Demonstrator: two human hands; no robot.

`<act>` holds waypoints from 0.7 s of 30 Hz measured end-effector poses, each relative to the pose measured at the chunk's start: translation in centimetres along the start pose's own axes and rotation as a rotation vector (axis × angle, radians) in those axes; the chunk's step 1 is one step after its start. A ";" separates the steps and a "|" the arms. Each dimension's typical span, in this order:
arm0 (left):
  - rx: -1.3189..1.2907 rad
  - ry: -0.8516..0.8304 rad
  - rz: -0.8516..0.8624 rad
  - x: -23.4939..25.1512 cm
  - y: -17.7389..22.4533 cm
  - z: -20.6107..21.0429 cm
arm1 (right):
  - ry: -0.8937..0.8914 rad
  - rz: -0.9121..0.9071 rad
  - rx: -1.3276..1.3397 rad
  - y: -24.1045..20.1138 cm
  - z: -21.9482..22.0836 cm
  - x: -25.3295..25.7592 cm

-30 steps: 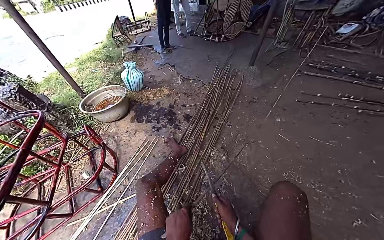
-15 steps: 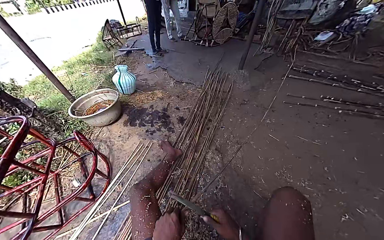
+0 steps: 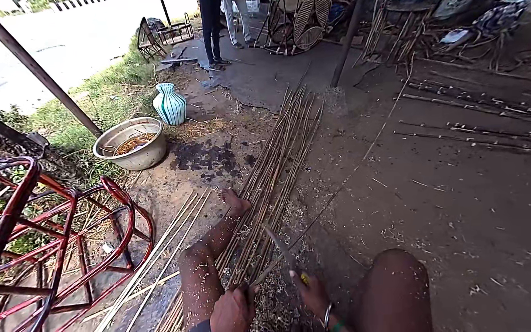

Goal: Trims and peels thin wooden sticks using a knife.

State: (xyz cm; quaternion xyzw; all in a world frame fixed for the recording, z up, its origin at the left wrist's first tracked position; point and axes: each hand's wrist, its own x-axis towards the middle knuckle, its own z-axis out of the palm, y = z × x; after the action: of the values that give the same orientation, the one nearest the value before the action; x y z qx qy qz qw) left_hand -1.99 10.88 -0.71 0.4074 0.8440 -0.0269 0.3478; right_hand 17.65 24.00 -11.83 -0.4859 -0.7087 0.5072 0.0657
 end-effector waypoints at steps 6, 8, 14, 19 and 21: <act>-0.049 -0.005 -0.003 -0.1 -0.6 0.2 | -0.081 -0.014 -0.105 -0.3 -0.6 -0.5; -0.074 0.016 0.001 0.0 -0.8 -0.1 | 0.056 -0.009 0.021 -0.2 -0.3 0.6; -0.111 0.000 -0.003 -0.2 -1.2 -0.1 | 0.035 0.011 0.088 -0.4 -0.3 0.4; -0.196 -0.029 0.026 0.1 -1.8 1.0 | -0.077 -0.016 -0.060 -0.3 -0.6 -0.3; -0.241 -0.036 0.037 0.3 -2.0 1.1 | -0.029 -0.004 0.019 -0.2 -0.4 0.3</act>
State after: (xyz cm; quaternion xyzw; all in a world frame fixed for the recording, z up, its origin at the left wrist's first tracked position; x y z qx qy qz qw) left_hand -2.91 9.37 -2.24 0.3774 0.8272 0.0738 0.4097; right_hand 17.57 24.44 -11.58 -0.4762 -0.7057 0.5210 0.0610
